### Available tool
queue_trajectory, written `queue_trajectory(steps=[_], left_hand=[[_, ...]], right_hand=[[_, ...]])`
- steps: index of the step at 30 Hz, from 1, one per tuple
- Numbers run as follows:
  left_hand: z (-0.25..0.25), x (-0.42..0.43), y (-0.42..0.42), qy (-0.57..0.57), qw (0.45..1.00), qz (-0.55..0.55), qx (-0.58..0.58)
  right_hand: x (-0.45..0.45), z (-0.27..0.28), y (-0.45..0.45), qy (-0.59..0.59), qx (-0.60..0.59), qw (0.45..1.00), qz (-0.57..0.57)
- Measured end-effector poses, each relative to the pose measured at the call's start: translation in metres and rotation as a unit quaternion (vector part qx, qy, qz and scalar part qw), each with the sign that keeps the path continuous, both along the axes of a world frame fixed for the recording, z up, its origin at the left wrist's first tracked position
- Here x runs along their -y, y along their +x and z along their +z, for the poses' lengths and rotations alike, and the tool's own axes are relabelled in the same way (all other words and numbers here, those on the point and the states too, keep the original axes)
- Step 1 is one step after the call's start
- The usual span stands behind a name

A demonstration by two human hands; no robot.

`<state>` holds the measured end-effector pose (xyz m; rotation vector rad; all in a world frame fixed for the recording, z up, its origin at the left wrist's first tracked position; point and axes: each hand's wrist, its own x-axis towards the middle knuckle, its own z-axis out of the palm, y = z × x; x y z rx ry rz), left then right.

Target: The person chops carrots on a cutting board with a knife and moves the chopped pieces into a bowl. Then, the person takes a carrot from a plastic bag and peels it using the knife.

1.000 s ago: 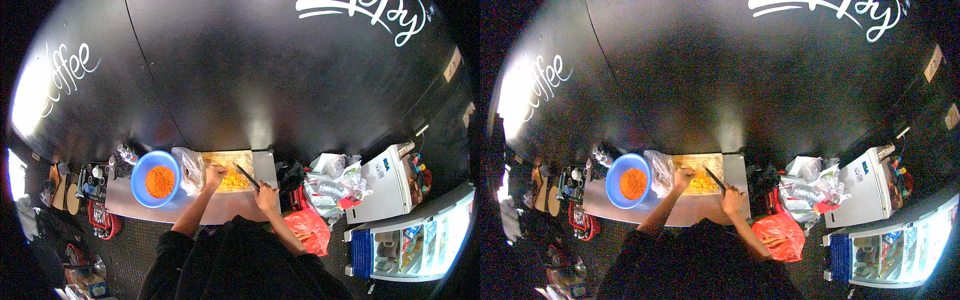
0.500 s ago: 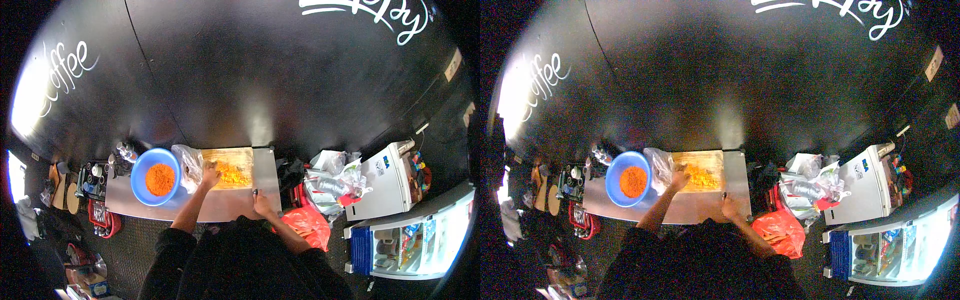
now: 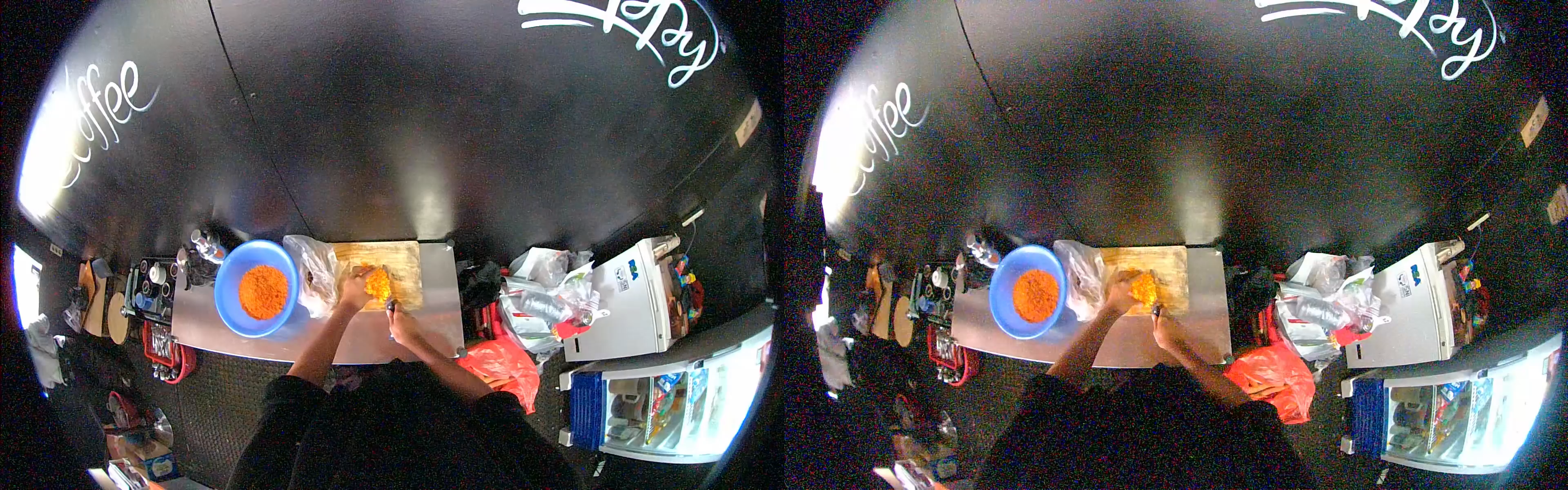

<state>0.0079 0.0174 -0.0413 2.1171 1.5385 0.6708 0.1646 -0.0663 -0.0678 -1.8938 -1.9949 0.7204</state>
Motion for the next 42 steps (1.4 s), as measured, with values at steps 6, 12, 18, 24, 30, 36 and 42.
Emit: queue_trajectory(steps=[6,12,18,24,30,36,42], left_hand=[[-0.014,-0.006,0.001,0.021,0.999,-0.014,0.021],[-0.024,-0.008,0.005,-0.034,0.995,0.033,0.090],[0.003,-0.005,0.009,-0.027,0.993,0.045,0.107],[0.023,0.000,0.014,-0.014,0.992,0.053,0.118],[0.045,0.014,0.020,-0.001,0.982,0.064,0.178],[0.070,0.018,0.023,0.009,0.977,0.063,0.202],[0.103,0.018,0.000,0.045,0.970,0.052,0.234]], right_hand=[[-0.003,0.013,-0.005,0.037,-0.023,0.999,0.006],[-0.005,0.012,-0.001,0.033,-0.028,0.999,0.004],[-0.006,0.022,0.006,0.087,-0.055,0.995,0.005],[-0.005,0.039,0.015,0.053,-0.091,0.994,0.020],[0.000,0.080,0.026,-0.071,-0.144,0.987,0.030],[0.002,0.096,0.030,-0.044,-0.103,0.993,0.045],[-0.002,0.126,0.014,0.059,-0.052,0.995,0.064]])
